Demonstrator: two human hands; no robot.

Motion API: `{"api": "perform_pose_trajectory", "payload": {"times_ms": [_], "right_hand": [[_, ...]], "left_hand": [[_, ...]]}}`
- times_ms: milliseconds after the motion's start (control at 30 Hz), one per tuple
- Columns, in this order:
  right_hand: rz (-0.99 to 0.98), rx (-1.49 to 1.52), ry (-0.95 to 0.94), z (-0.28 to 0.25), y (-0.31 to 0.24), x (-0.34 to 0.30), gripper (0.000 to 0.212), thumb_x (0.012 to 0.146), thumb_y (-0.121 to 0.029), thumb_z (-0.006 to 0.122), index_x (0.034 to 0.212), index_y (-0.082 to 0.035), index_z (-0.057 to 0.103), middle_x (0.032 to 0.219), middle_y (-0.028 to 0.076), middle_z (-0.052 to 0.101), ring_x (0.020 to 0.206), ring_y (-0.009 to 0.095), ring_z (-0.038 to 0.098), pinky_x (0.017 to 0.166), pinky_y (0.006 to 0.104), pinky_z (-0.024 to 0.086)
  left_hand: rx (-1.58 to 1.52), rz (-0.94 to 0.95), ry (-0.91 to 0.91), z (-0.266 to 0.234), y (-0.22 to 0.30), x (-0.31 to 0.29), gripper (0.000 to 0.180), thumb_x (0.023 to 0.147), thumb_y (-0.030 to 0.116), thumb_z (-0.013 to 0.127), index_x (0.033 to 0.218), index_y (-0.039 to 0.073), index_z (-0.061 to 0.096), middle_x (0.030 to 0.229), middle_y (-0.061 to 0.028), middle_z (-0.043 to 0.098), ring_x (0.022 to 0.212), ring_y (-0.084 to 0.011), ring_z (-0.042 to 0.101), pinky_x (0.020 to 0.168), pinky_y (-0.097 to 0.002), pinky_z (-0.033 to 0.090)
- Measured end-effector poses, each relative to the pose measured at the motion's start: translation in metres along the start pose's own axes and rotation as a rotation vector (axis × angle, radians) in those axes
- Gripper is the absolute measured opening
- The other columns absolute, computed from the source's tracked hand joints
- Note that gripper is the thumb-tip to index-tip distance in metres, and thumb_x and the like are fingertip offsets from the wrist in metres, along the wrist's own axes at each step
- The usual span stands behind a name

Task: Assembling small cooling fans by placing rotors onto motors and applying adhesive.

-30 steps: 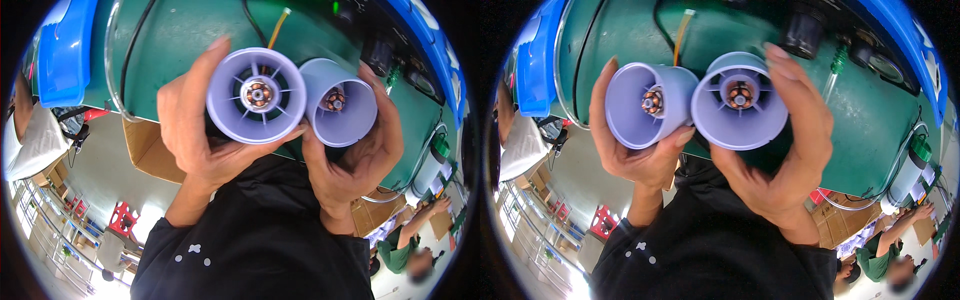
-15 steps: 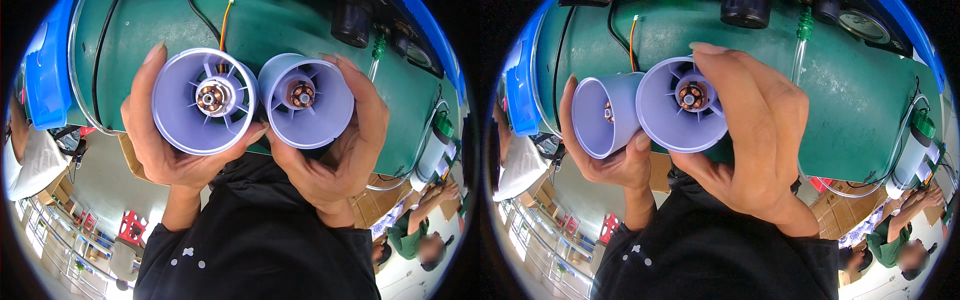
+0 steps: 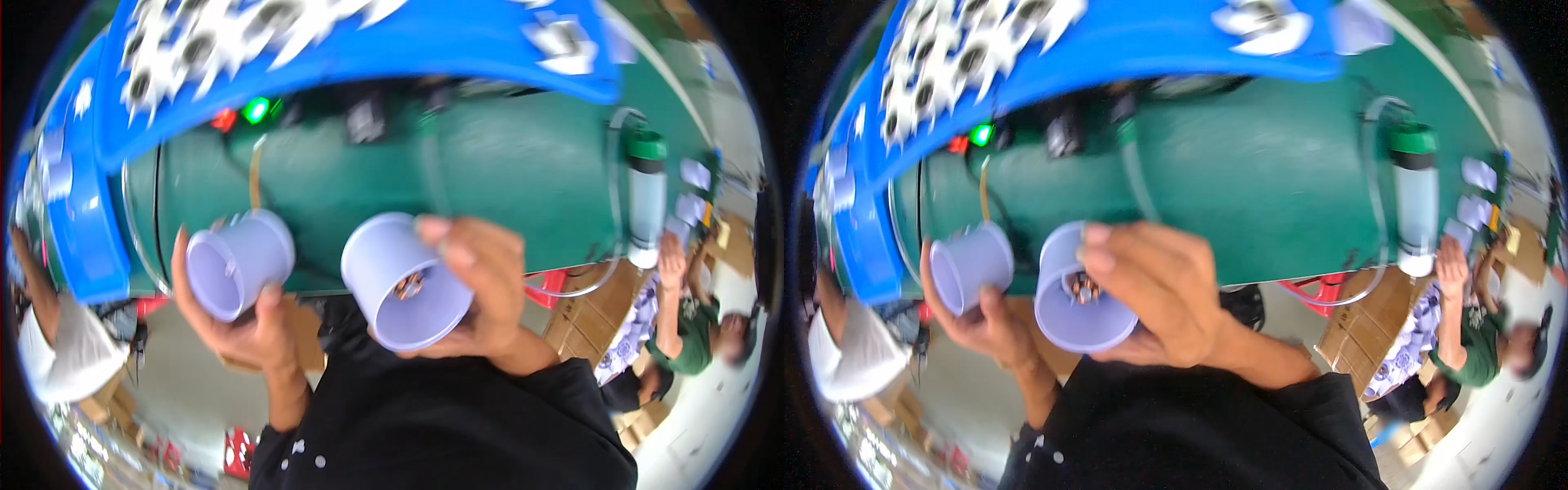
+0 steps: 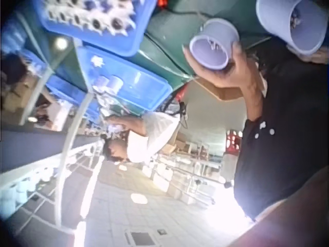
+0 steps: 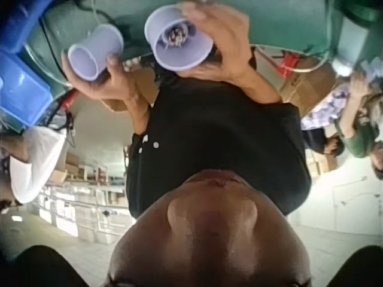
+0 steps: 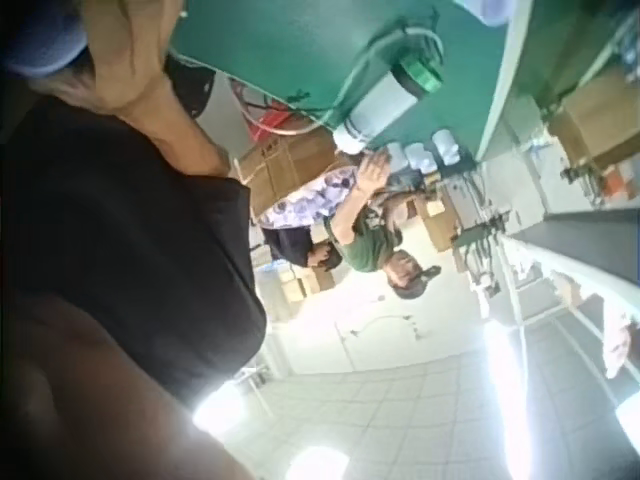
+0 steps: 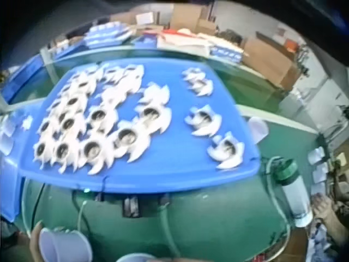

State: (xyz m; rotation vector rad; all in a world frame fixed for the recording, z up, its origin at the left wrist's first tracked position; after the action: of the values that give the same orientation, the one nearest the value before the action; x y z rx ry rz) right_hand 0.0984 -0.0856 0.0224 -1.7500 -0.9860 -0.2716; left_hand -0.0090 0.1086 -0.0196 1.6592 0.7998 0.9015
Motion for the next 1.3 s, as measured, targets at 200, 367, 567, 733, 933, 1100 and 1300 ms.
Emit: {"api": "perform_pose_trajectory", "payload": {"times_ms": [200, 367, 567, 733, 933, 1100, 1300], "right_hand": [[0.127, -0.198, 0.09, -0.073, 0.014, -0.024, 0.089, 0.071, -0.021, 0.085, 0.14, 0.005, 0.036, 0.126, 0.024, 0.054, 0.111, 0.032, 0.058, 0.092, 0.0401, 0.05], [0.505, -0.412, 0.23, -0.116, 0.058, -0.042, 0.073, 0.072, -0.004, 0.082, 0.136, 0.0, 0.048, 0.127, 0.019, 0.057, 0.111, 0.035, 0.057, 0.095, 0.0408, 0.046], [0.419, -0.487, 0.082, -0.133, 0.043, -0.018, 0.102, 0.065, -0.022, 0.091, 0.148, -0.003, 0.036, 0.146, 0.02, 0.04, 0.131, 0.038, 0.041, 0.107, 0.0444, 0.037], [0.153, -0.262, -0.074, -0.113, 0.005, 0.018, 0.094, 0.063, -0.004, 0.084, 0.146, -0.009, 0.04, 0.142, 0.02, 0.046, 0.125, 0.039, 0.049, 0.101, 0.0455, 0.041], [0.002, -0.327, 0.044, -0.146, 0.004, 0.05, 0.076, 0.063, 0.004, 0.077, 0.134, -0.006, 0.051, 0.132, 0.017, 0.054, 0.118, 0.037, 0.055, 0.1, 0.0434, 0.044], [0.387, -0.483, 0.233, -0.241, 0.114, 0.09, 0.065, 0.071, 0.004, 0.075, 0.13, -0.001, 0.049, 0.123, 0.018, 0.059, 0.112, 0.034, 0.06, 0.096, 0.0375, 0.048], [0.498, -0.615, -0.126, -0.252, 0.229, 0.094, 0.066, 0.068, 0.0, 0.08, 0.123, -0.002, 0.043, 0.118, 0.025, 0.057, 0.111, 0.043, 0.057, 0.095, 0.0436, 0.047]], "left_hand": [[-0.109, 0.246, -0.376, 0.047, 0.038, -0.029, 0.089, 0.073, 0.027, 0.087, 0.141, 0.0, 0.037, 0.124, -0.0209, 0.053, 0.115, -0.0337, 0.056, 0.097, -0.0476, 0.048], [-0.122, 0.281, -0.688, 0.109, 0.069, -0.051, 0.073, 0.065, -0.001, 0.083, 0.13, 0.004, 0.049, 0.129, -0.0198, 0.058, 0.118, -0.0337, 0.056, 0.101, -0.0422, 0.044], [0.017, 0.353, -0.735, 0.135, 0.095, -0.048, 0.068, 0.067, 0.0, 0.084, 0.127, 0.005, 0.053, 0.133, -0.019, 0.057, 0.12, -0.0359, 0.054, 0.101, -0.0438, 0.044], [0.014, 0.474, -0.853, 0.15, 0.137, -0.046, 0.068, 0.065, 0.002, 0.083, 0.126, 0.004, 0.054, 0.128, -0.0186, 0.058, 0.118, -0.035, 0.057, 0.101, -0.0429, 0.044], [-0.14, 0.47, -0.844, 0.176, 0.169, -0.053, 0.09, 0.074, 0.016, 0.085, 0.147, 0.002, 0.036, 0.142, -0.019, 0.047, 0.13, -0.0364, 0.048, 0.11, -0.0445, 0.038], [0.012, 0.443, -0.887, 0.186, 0.13, -0.078, 0.094, 0.08, 0.028, 0.081, 0.151, -0.001, 0.027, 0.146, -0.0237, 0.041, 0.134, -0.0398, 0.041, 0.113, -0.0446, 0.034], [0.177, 0.551, -0.935, 0.205, 0.097, -0.102, 0.093, 0.079, 0.021, 0.079, 0.152, 0.0, 0.024, 0.14, -0.0233, 0.047, 0.127, -0.0392, 0.047, 0.107, -0.0461, 0.038]]}}
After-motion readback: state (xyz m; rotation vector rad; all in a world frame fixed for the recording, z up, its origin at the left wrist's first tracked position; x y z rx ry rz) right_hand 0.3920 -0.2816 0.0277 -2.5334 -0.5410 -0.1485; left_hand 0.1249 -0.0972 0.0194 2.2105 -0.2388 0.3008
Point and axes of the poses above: each hand's wrist, its own x-axis towards the middle knuckle, its own z-axis out of the palm, y = z × x, the point moved 7 cm from there along x, towards the middle knuckle
